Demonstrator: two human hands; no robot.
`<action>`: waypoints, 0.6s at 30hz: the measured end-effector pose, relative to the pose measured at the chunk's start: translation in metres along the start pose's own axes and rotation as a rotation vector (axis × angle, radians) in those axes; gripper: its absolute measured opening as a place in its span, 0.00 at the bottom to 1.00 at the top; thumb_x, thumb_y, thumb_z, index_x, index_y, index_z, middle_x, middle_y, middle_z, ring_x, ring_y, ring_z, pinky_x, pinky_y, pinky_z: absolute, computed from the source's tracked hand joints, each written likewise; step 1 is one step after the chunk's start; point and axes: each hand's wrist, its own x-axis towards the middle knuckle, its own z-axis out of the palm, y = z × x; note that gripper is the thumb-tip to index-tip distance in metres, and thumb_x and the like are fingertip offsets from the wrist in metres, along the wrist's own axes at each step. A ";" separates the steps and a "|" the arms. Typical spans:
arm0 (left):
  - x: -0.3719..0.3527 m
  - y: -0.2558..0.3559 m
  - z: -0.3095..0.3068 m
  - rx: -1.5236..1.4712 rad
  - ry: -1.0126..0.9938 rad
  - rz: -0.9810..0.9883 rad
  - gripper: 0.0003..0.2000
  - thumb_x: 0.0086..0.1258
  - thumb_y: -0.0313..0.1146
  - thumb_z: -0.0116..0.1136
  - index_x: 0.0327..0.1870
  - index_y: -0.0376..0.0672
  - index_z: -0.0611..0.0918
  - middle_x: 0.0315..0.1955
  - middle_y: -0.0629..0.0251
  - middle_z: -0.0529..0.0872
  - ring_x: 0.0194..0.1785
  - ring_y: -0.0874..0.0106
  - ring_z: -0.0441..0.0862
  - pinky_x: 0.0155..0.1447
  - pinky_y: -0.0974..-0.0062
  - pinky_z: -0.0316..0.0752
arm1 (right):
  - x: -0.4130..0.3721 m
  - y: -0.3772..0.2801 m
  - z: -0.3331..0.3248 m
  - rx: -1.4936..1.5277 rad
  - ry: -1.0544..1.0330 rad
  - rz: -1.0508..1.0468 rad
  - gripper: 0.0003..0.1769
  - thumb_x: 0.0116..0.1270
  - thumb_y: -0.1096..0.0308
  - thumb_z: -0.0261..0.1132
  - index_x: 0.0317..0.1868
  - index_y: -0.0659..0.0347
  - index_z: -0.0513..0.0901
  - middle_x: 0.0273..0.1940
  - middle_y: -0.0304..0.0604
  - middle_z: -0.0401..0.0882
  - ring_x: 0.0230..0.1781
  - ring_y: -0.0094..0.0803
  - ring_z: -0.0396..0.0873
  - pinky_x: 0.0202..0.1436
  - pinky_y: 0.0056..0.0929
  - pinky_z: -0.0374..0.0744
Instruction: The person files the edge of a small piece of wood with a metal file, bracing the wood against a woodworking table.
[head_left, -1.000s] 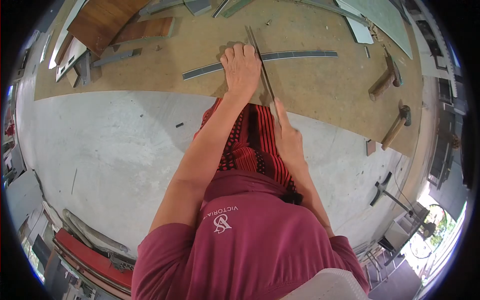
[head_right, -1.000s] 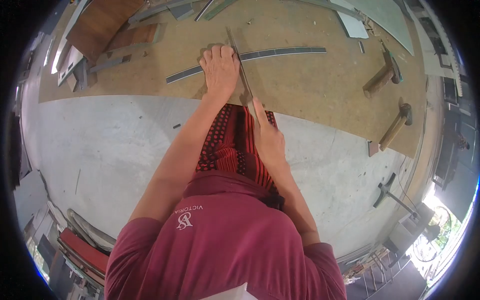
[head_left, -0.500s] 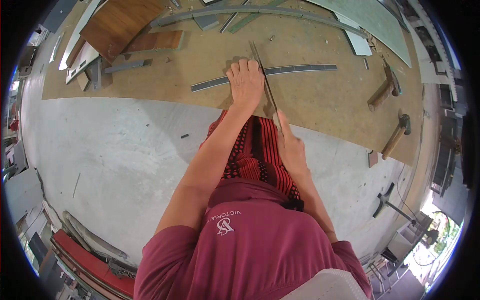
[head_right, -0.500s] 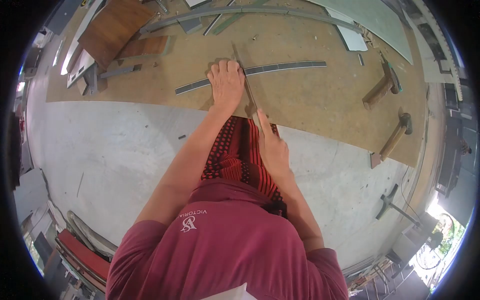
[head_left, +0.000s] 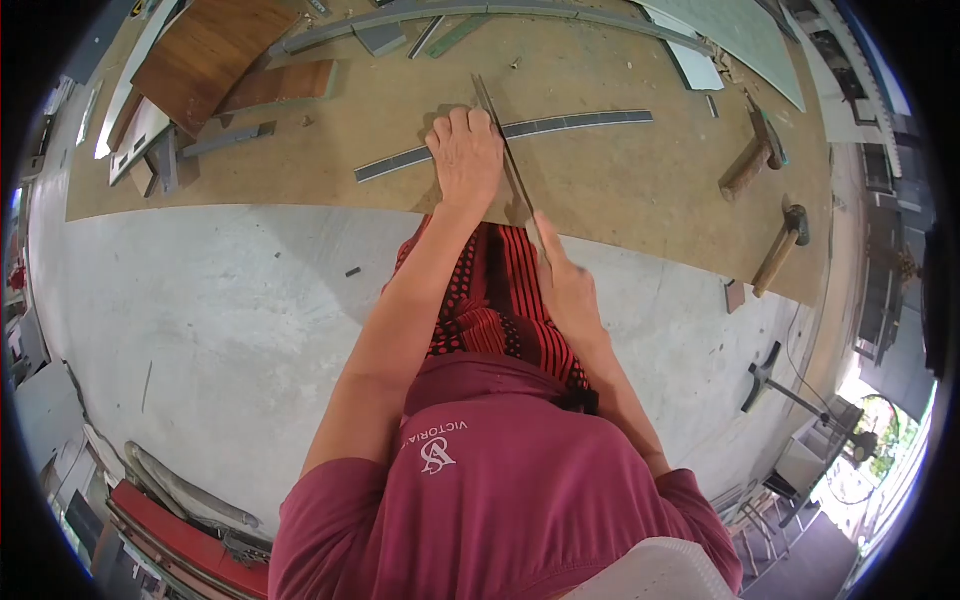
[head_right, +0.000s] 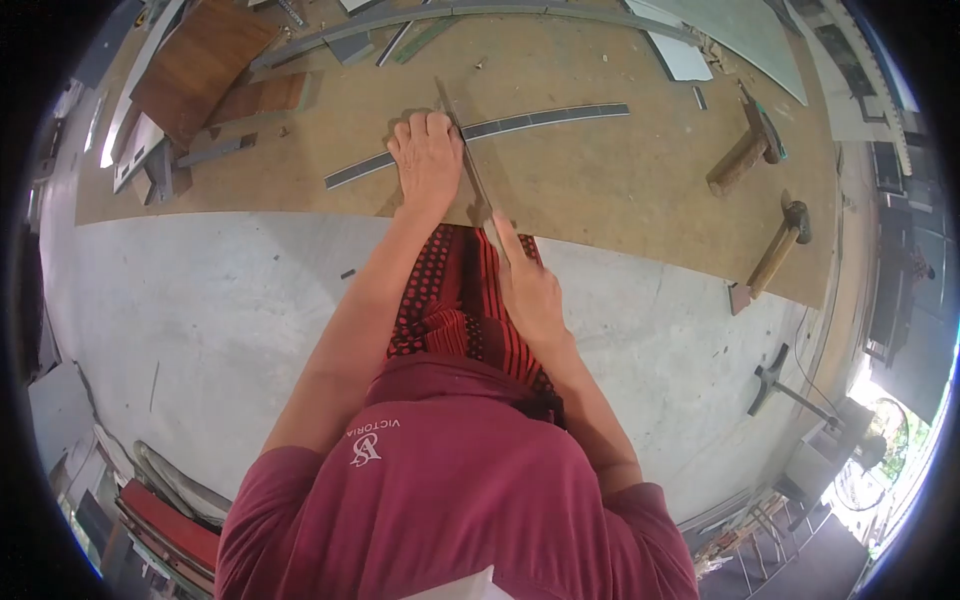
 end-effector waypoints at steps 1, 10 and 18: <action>0.000 0.000 0.001 0.008 0.014 0.007 0.08 0.61 0.30 0.60 0.38 0.45 0.74 0.38 0.59 0.77 0.44 0.56 0.72 0.48 0.57 0.64 | -0.014 0.003 -0.004 -0.008 -0.004 0.006 0.31 0.68 0.71 0.55 0.71 0.44 0.62 0.27 0.59 0.78 0.28 0.59 0.78 0.33 0.55 0.74; -0.002 -0.001 0.002 0.015 0.018 0.020 0.08 0.61 0.31 0.60 0.38 0.45 0.74 0.39 0.60 0.77 0.45 0.56 0.72 0.47 0.57 0.64 | 0.008 -0.002 -0.003 -0.020 -0.094 0.057 0.32 0.70 0.70 0.54 0.73 0.43 0.59 0.37 0.66 0.78 0.32 0.63 0.77 0.32 0.53 0.73; -0.003 -0.001 0.001 0.014 -0.002 -0.003 0.08 0.61 0.31 0.59 0.38 0.45 0.74 0.39 0.60 0.77 0.45 0.56 0.72 0.47 0.57 0.64 | -0.028 0.002 -0.008 0.062 -0.128 0.186 0.31 0.70 0.70 0.53 0.72 0.43 0.60 0.35 0.67 0.77 0.34 0.64 0.76 0.34 0.54 0.73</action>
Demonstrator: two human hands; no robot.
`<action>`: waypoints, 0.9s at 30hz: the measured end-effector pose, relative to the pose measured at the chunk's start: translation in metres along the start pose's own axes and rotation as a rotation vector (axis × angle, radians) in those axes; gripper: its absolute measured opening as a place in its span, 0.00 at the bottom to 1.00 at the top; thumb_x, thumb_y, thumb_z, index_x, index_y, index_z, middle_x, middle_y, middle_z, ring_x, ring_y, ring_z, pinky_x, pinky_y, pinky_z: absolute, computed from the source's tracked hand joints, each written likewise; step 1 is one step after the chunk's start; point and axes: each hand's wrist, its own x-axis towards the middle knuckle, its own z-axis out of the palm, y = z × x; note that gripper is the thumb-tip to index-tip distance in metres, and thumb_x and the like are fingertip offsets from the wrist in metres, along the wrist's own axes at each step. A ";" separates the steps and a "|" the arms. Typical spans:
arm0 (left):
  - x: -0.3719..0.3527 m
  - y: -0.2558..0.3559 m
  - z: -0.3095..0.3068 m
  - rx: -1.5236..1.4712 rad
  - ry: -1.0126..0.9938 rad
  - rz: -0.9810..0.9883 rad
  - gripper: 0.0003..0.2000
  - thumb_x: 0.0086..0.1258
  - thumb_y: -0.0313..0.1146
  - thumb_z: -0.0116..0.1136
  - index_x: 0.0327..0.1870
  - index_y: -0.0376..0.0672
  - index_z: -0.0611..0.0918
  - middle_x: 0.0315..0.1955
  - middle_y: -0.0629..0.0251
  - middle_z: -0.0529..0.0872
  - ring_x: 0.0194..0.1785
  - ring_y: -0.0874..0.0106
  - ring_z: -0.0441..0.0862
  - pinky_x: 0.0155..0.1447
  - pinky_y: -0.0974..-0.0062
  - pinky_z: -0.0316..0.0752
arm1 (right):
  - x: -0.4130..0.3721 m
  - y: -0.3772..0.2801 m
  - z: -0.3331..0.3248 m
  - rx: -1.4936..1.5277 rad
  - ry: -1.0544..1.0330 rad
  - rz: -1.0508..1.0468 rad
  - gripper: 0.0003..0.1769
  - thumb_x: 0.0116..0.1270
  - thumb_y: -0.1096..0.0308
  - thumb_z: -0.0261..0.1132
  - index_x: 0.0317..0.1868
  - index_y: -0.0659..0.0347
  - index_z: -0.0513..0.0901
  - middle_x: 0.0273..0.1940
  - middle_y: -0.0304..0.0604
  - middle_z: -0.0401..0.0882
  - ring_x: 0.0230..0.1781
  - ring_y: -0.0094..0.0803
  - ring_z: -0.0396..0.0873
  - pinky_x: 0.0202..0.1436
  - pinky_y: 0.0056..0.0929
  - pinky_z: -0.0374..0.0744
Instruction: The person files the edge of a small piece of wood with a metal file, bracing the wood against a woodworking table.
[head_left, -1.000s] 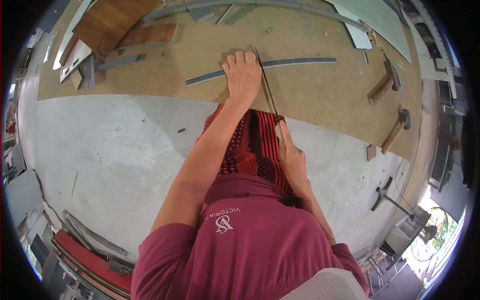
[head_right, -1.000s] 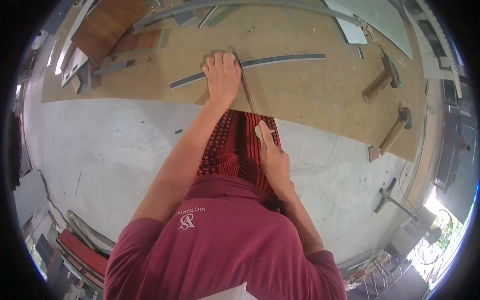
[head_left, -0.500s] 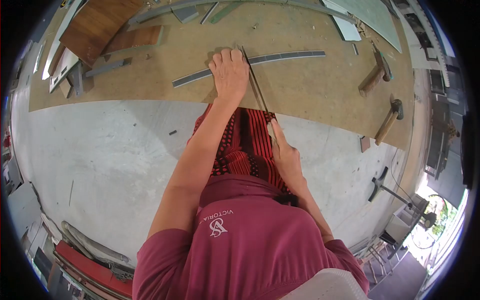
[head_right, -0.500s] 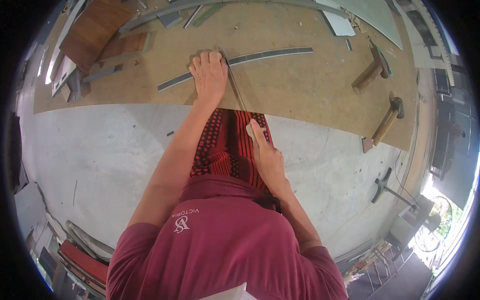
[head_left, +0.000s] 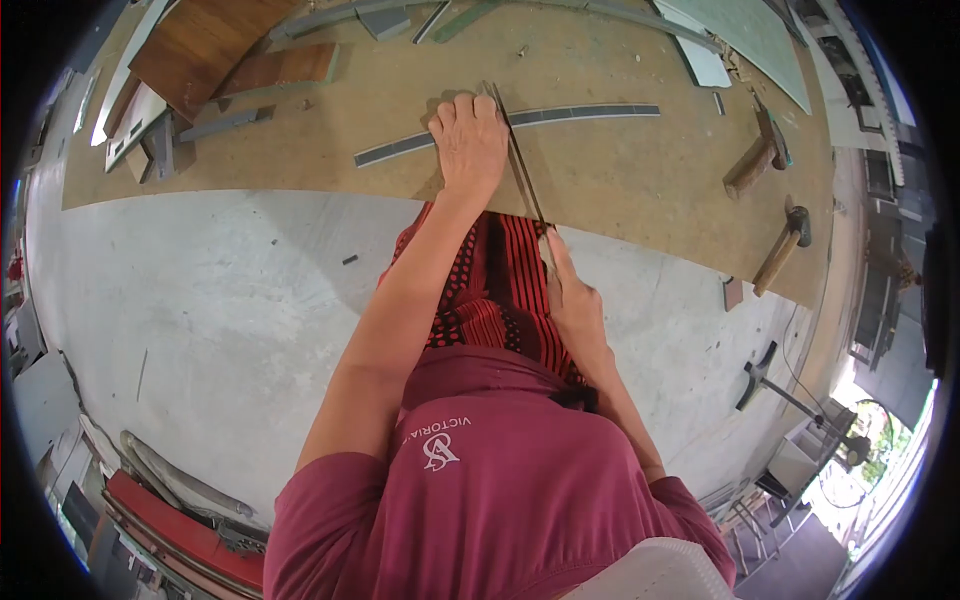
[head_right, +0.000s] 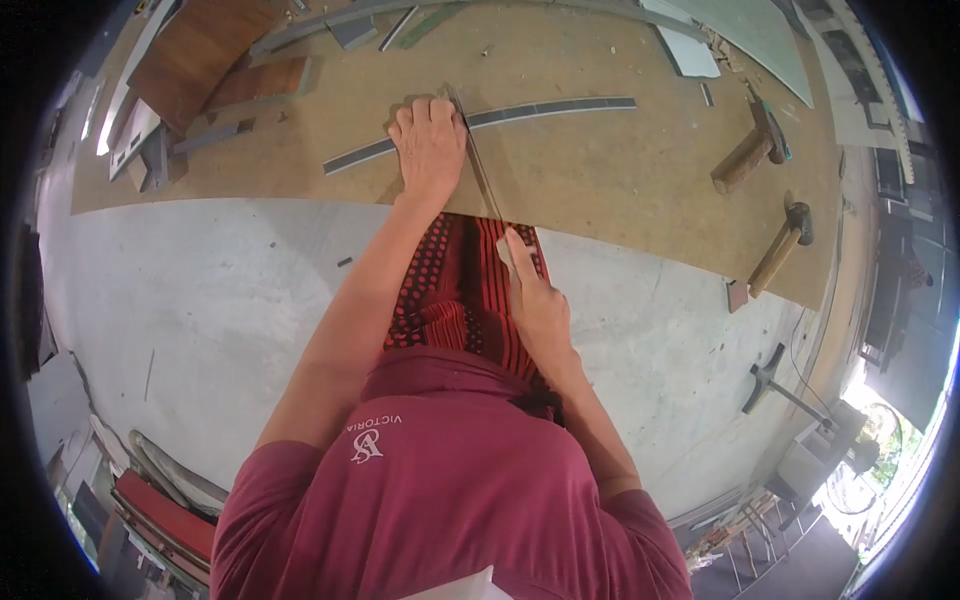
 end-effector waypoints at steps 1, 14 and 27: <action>0.000 -0.001 0.000 -0.001 -0.001 0.001 0.08 0.62 0.31 0.59 0.38 0.45 0.74 0.39 0.60 0.77 0.45 0.56 0.72 0.47 0.57 0.64 | -0.006 0.005 0.003 -0.001 -0.009 0.011 0.31 0.70 0.70 0.53 0.72 0.43 0.60 0.35 0.67 0.77 0.34 0.64 0.76 0.34 0.54 0.73; 0.000 -0.001 0.000 0.006 0.022 0.018 0.07 0.63 0.31 0.58 0.39 0.45 0.74 0.39 0.60 0.77 0.43 0.56 0.72 0.47 0.57 0.64 | 0.013 0.002 0.006 -0.033 0.133 -0.168 0.31 0.68 0.70 0.55 0.71 0.40 0.62 0.32 0.62 0.80 0.28 0.60 0.79 0.32 0.55 0.75; 0.003 -0.003 0.001 0.014 0.040 0.028 0.07 0.62 0.31 0.59 0.38 0.46 0.74 0.38 0.61 0.76 0.43 0.57 0.72 0.47 0.57 0.64 | 0.047 -0.009 0.010 -0.067 0.170 -0.234 0.29 0.70 0.70 0.54 0.71 0.42 0.63 0.29 0.60 0.80 0.28 0.60 0.78 0.30 0.53 0.74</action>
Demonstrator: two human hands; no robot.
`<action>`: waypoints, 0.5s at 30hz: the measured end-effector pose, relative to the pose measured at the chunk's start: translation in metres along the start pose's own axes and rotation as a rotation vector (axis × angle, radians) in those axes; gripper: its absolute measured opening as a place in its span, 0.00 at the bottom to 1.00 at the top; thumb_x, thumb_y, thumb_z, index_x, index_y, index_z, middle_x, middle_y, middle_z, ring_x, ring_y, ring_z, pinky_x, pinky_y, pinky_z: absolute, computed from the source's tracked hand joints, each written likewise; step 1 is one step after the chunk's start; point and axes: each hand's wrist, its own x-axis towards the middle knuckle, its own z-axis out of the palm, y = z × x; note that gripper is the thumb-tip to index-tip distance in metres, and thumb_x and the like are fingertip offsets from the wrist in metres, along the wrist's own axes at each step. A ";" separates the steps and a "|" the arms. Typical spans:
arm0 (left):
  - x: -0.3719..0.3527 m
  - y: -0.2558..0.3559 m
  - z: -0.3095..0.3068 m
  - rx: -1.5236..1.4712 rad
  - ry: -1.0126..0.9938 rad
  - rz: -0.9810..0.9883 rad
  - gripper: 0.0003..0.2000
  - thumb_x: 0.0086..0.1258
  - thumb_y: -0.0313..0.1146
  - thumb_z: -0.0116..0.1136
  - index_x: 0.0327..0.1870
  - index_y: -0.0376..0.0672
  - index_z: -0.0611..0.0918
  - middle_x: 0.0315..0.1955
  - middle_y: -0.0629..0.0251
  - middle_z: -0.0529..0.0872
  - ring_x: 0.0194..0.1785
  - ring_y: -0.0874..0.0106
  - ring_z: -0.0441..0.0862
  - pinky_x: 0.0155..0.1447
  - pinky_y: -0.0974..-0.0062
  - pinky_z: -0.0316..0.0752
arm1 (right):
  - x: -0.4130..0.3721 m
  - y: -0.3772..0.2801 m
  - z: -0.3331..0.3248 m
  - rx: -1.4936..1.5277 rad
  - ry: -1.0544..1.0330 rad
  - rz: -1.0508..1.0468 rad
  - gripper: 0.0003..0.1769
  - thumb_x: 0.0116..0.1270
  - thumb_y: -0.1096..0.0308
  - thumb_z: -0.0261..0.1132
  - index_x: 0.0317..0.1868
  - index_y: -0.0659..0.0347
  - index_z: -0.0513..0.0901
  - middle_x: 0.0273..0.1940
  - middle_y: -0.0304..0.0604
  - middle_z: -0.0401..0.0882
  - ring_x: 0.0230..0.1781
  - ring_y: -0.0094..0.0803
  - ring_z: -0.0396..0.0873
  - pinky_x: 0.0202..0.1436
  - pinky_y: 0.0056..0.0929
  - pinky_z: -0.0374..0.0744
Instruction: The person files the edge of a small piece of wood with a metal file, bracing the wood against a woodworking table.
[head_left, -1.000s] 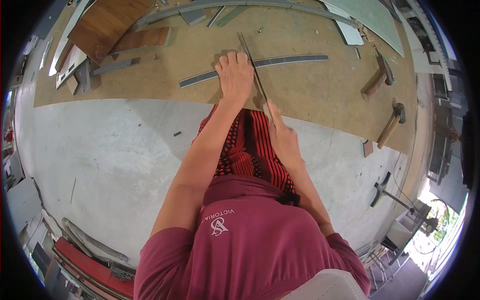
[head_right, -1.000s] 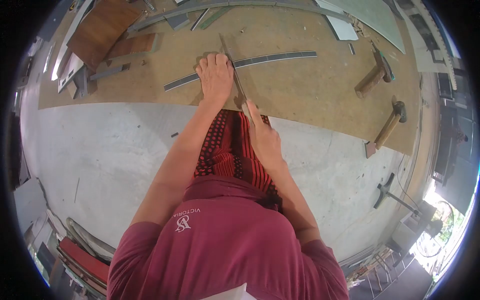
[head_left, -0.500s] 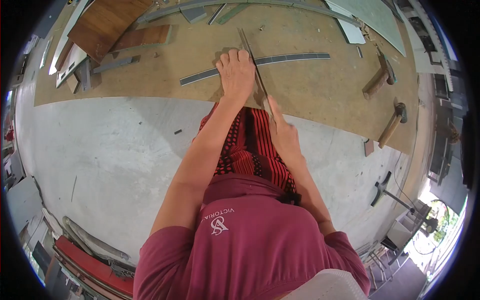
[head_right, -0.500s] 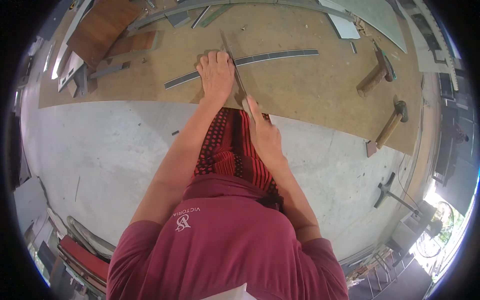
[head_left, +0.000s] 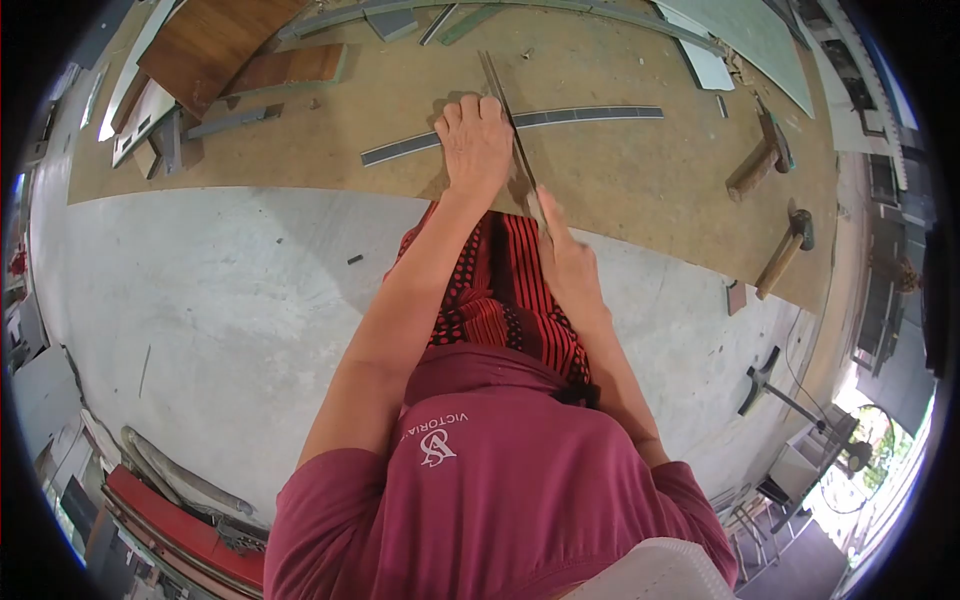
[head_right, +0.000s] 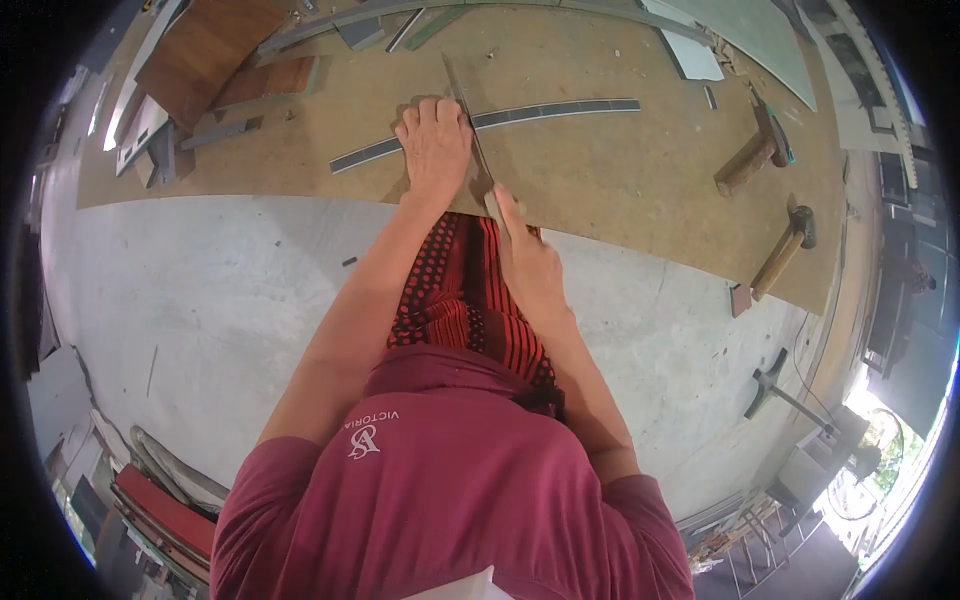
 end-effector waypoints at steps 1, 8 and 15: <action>0.000 0.001 -0.001 -0.006 -0.003 -0.002 0.07 0.62 0.31 0.59 0.38 0.46 0.74 0.38 0.60 0.76 0.43 0.57 0.72 0.47 0.57 0.64 | -0.011 0.001 -0.005 -0.005 -0.002 -0.003 0.29 0.70 0.70 0.54 0.71 0.42 0.63 0.29 0.60 0.80 0.28 0.60 0.78 0.30 0.53 0.74; -0.002 0.002 0.000 -0.006 -0.022 -0.006 0.08 0.62 0.32 0.58 0.38 0.46 0.74 0.38 0.60 0.76 0.44 0.57 0.71 0.47 0.58 0.64 | -0.054 0.003 -0.012 0.054 -0.064 0.106 0.29 0.71 0.70 0.53 0.71 0.44 0.62 0.37 0.62 0.80 0.30 0.61 0.78 0.32 0.53 0.75; 0.000 0.001 -0.003 0.006 -0.031 -0.016 0.07 0.63 0.32 0.58 0.39 0.46 0.74 0.39 0.60 0.76 0.44 0.56 0.71 0.48 0.57 0.64 | 0.004 -0.001 0.003 -0.016 0.054 -0.072 0.29 0.71 0.69 0.53 0.71 0.43 0.62 0.29 0.60 0.81 0.28 0.60 0.79 0.31 0.53 0.75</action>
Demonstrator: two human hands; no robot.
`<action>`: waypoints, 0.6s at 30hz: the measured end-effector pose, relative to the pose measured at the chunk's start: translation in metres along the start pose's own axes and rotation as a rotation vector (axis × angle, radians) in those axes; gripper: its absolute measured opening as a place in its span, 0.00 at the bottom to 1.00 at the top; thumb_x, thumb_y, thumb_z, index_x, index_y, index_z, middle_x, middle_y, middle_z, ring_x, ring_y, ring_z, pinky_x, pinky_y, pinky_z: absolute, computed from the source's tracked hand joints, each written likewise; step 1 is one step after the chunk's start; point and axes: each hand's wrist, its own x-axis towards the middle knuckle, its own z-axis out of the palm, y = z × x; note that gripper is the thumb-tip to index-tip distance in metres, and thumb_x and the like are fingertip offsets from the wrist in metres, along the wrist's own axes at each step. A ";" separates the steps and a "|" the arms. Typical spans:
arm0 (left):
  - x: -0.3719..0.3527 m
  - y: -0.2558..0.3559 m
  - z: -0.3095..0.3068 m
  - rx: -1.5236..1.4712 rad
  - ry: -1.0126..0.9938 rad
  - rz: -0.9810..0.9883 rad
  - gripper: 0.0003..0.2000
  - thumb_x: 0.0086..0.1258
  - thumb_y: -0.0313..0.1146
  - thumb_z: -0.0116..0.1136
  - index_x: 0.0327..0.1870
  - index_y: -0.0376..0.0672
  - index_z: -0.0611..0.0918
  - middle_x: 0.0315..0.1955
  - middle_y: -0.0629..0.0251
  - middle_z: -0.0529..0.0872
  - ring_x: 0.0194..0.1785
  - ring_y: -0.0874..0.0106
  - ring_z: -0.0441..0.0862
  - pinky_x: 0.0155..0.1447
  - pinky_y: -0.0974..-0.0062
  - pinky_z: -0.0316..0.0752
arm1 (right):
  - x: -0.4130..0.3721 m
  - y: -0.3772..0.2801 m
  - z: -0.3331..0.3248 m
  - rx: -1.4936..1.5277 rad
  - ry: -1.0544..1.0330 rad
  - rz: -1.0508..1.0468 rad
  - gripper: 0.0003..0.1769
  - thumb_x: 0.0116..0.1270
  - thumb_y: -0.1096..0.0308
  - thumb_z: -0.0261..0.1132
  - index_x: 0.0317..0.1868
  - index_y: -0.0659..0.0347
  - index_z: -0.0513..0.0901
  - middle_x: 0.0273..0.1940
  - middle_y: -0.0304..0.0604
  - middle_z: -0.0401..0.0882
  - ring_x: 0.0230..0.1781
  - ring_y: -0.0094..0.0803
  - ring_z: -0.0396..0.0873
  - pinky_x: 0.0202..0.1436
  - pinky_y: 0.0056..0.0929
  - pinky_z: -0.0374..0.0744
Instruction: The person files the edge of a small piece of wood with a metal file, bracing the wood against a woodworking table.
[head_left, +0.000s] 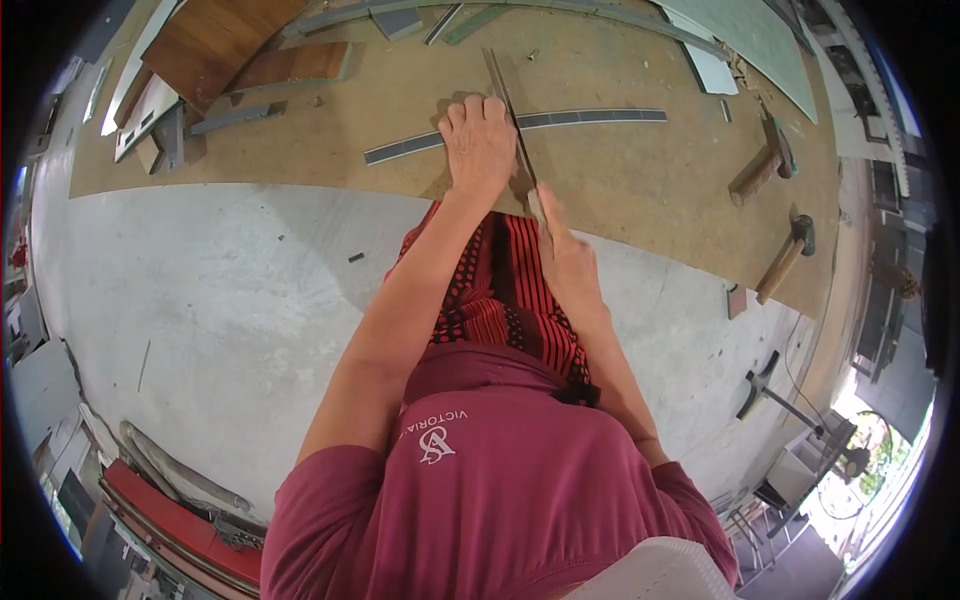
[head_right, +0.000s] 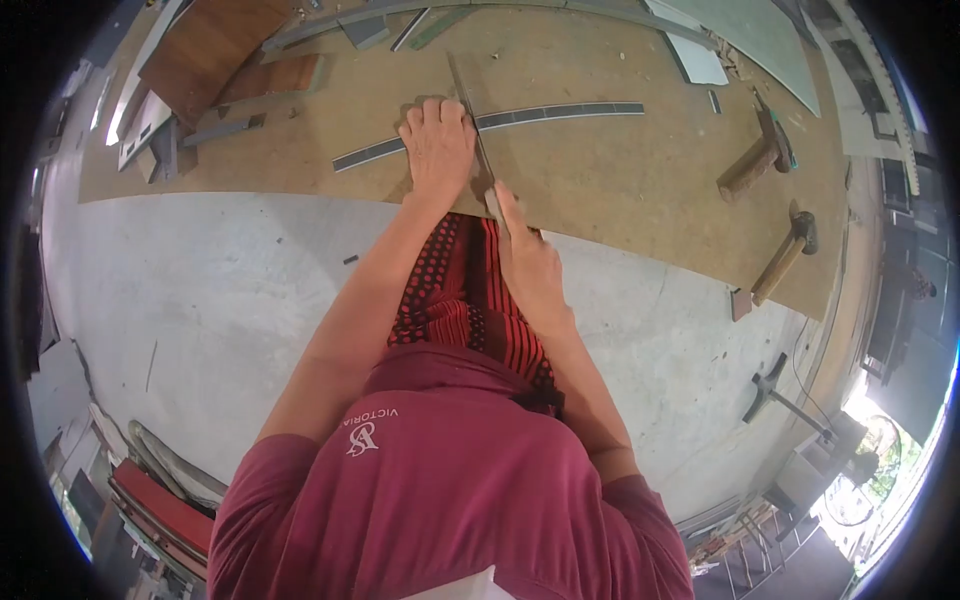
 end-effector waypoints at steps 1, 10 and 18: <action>0.000 0.001 -0.001 -0.010 -0.009 -0.007 0.07 0.63 0.32 0.58 0.39 0.46 0.74 0.39 0.60 0.76 0.45 0.56 0.72 0.48 0.57 0.64 | -0.010 0.000 -0.006 -0.006 -0.003 -0.005 0.29 0.71 0.69 0.53 0.71 0.43 0.62 0.29 0.60 0.81 0.28 0.60 0.79 0.31 0.53 0.75; -0.001 0.003 0.003 -0.010 0.009 0.005 0.07 0.63 0.31 0.58 0.39 0.45 0.74 0.39 0.59 0.76 0.45 0.56 0.72 0.49 0.58 0.64 | -0.042 0.007 -0.008 0.062 -0.110 0.152 0.29 0.70 0.67 0.54 0.71 0.40 0.62 0.38 0.65 0.79 0.29 0.61 0.79 0.33 0.54 0.76; 0.000 0.002 0.002 -0.039 0.045 0.021 0.06 0.62 0.31 0.57 0.36 0.42 0.75 0.36 0.57 0.76 0.43 0.56 0.72 0.47 0.57 0.63 | -0.034 0.004 -0.014 -0.031 -0.192 0.214 0.31 0.70 0.69 0.54 0.72 0.39 0.61 0.30 0.61 0.79 0.28 0.61 0.78 0.32 0.54 0.75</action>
